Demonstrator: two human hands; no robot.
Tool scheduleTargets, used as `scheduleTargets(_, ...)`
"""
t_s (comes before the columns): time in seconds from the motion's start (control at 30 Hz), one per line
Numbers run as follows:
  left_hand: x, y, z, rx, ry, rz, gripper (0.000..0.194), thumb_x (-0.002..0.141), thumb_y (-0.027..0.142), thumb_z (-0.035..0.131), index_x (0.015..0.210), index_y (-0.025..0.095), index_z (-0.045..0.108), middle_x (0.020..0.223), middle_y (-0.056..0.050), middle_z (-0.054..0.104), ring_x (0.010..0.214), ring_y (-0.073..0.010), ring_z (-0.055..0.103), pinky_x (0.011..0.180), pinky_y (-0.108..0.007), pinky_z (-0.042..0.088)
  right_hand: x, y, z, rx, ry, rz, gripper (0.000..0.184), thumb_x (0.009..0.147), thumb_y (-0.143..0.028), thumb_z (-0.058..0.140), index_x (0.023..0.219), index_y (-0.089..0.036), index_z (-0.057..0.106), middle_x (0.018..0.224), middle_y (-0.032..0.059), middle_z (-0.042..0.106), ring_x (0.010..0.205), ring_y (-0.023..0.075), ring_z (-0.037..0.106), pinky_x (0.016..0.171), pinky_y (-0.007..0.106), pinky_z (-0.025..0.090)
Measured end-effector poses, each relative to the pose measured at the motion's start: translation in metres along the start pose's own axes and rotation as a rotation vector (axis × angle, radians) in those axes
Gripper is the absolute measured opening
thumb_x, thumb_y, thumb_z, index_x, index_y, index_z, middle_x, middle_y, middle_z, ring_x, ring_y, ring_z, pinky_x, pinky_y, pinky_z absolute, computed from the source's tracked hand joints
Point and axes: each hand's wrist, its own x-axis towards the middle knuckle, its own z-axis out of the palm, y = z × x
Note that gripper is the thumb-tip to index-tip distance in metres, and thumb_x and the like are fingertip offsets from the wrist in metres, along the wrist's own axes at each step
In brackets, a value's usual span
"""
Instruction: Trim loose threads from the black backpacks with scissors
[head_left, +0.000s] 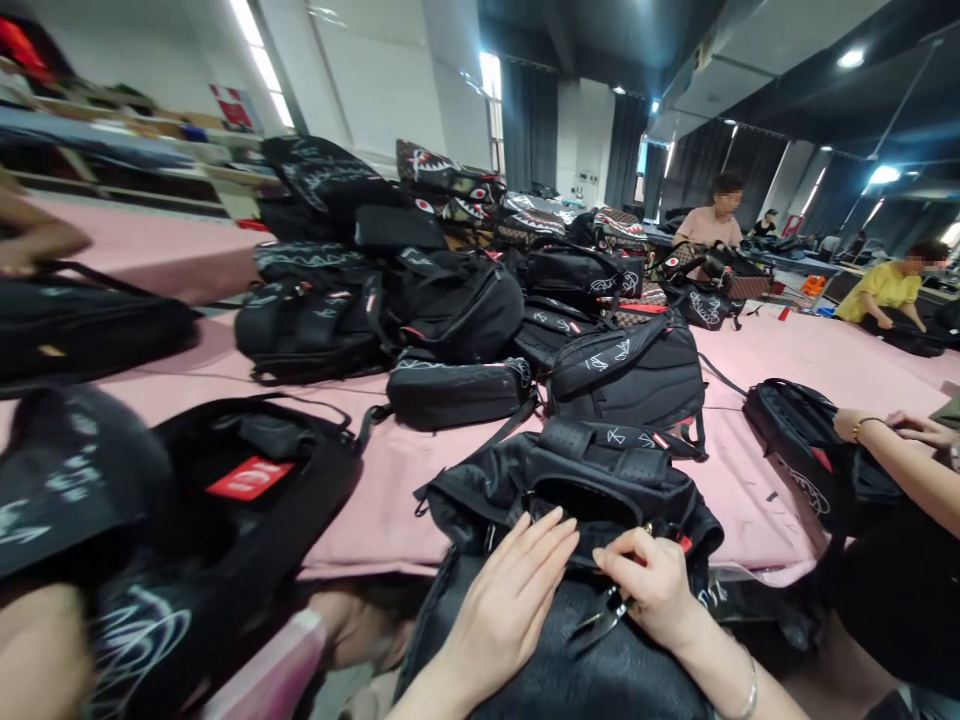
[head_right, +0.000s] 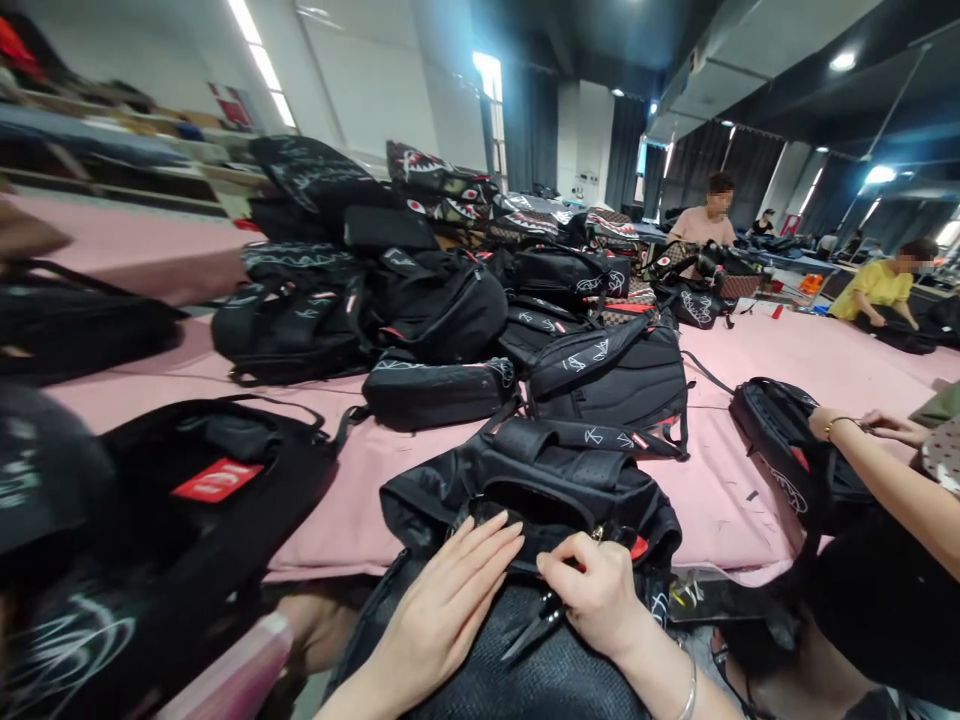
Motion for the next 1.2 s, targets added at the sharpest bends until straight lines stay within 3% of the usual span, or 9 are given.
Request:
scheduleTargets(0.23, -0.007, 0.000, 0.005, -0.006, 0.015, -0.088, 0.058, 0.082, 0.005, 0.041, 0.136, 0.022, 0.029, 0.131, -0.009, 0.050, 0.126, -0.0206, 0.039, 0.104, -0.044, 0.033, -0.001, 0.004, 0.000, 0.075, -0.020, 0.061, 0.024, 0.085, -0.012, 0.048, 0.102, -0.020, 0.064, 0.074, 0.0037, 0.062, 0.061, 0.0103, 0.060, 0.053, 0.019, 0.048)
scheduleTargets(0.33, -0.012, -0.015, 0.008, 0.112, -0.009, -0.368, 0.049, 0.084, 0.017, 0.043, 0.132, 0.022, 0.037, 0.134, -0.013, 0.045, 0.125, -0.0275, 0.039, 0.099, -0.055, 0.034, 0.001, 0.016, -0.010, 0.121, 0.058, 0.173, 0.034, 0.086, -0.014, 0.047, 0.118, -0.021, 0.055, 0.099, 0.0098, 0.063, 0.088, 0.0167, 0.062, 0.073, 0.028, 0.054)
scheduleTargets(0.4, -0.019, -0.028, 0.010, 0.113, -0.100, -0.521, 0.038, 0.085, 0.029, 0.044, 0.121, 0.021, 0.051, 0.124, -0.013, 0.055, 0.116, -0.0286, 0.048, 0.093, -0.052, 0.040, -0.002, 0.031, -0.016, 0.129, 0.116, 0.279, 0.036, 0.087, -0.018, 0.046, 0.122, -0.022, 0.052, 0.116, 0.0125, 0.057, 0.104, 0.0207, 0.057, 0.085, 0.036, 0.051)
scheduleTargets(0.53, -0.034, -0.052, 0.014, -0.141, -0.179, -0.566, 0.031, 0.085, 0.039, 0.042, 0.101, 0.023, 0.063, 0.102, -0.005, 0.066, 0.100, -0.0199, 0.058, 0.091, -0.038, 0.046, -0.029, 0.076, -0.016, 0.343, 0.043, 0.606, 0.027, 0.087, -0.031, 0.046, 0.103, -0.020, 0.064, 0.102, 0.0102, 0.066, 0.095, 0.0218, 0.061, 0.083, 0.040, 0.051)
scheduleTargets(0.63, -0.039, -0.066, 0.016, -0.401, -0.164, -0.672, 0.035, 0.085, 0.041, 0.040, 0.107, 0.023, 0.060, 0.113, -0.005, 0.063, 0.109, -0.0203, 0.054, 0.098, -0.041, 0.040, -0.057, 0.104, -0.007, 0.583, -0.153, 0.878, 0.033, 0.080, -0.044, 0.054, 0.092, -0.016, 0.068, 0.094, 0.0100, 0.069, 0.091, 0.0242, 0.063, 0.086, 0.042, 0.047)
scheduleTargets(0.7, -0.040, -0.078, 0.019, -0.603, -0.150, -0.799, 0.040, 0.085, 0.043, 0.038, 0.112, 0.021, 0.058, 0.121, -0.007, 0.058, 0.115, -0.0222, 0.050, 0.102, -0.043, 0.035, -0.070, 0.115, 0.000, 0.660, -0.187, 0.965, 0.041, 0.075, -0.050, 0.057, 0.091, -0.014, 0.069, 0.097, 0.0108, 0.068, 0.095, 0.0263, 0.061, 0.090, 0.043, 0.043)
scheduleTargets(0.9, -0.066, -0.119, 0.035, -0.949, -0.096, -1.018, 0.043, 0.076, 0.041, 0.052, 0.114, 0.020, 0.057, 0.126, -0.008, 0.055, 0.118, -0.0301, 0.047, 0.098, -0.044, 0.039, -0.078, 0.131, 0.014, 0.743, -0.071, 1.050, 0.048, 0.076, -0.052, 0.053, 0.094, -0.011, 0.067, 0.093, 0.0118, 0.067, 0.086, 0.0233, 0.061, 0.078, 0.036, 0.047)
scheduleTargets(1.03, -0.080, -0.136, 0.049, -0.792, -0.084, -1.073, 0.049, 0.069, 0.047, 0.058, 0.111, 0.023, 0.058, 0.125, -0.006, 0.055, 0.116, -0.0306, 0.049, 0.094, -0.046, 0.043, -0.080, 0.139, 0.027, 0.754, -0.015, 1.066, 0.036, 0.072, -0.042, 0.058, 0.090, -0.012, 0.066, 0.081, 0.0073, 0.067, 0.075, 0.0197, 0.059, 0.070, 0.033, 0.047)
scheduleTargets(1.2, -0.056, -0.139, 0.070, -0.641, 0.150, -1.204, 0.054, 0.048, 0.057, 0.061, 0.086, 0.019, 0.064, 0.103, -0.007, 0.066, 0.112, -0.0327, 0.049, 0.102, -0.044, 0.032, -0.083, 0.144, 0.046, 0.693, 0.062, 1.044, 0.032, 0.059, -0.031, 0.069, 0.086, -0.016, 0.064, 0.082, 0.0020, 0.064, 0.079, 0.0181, 0.055, 0.076, 0.030, 0.044)
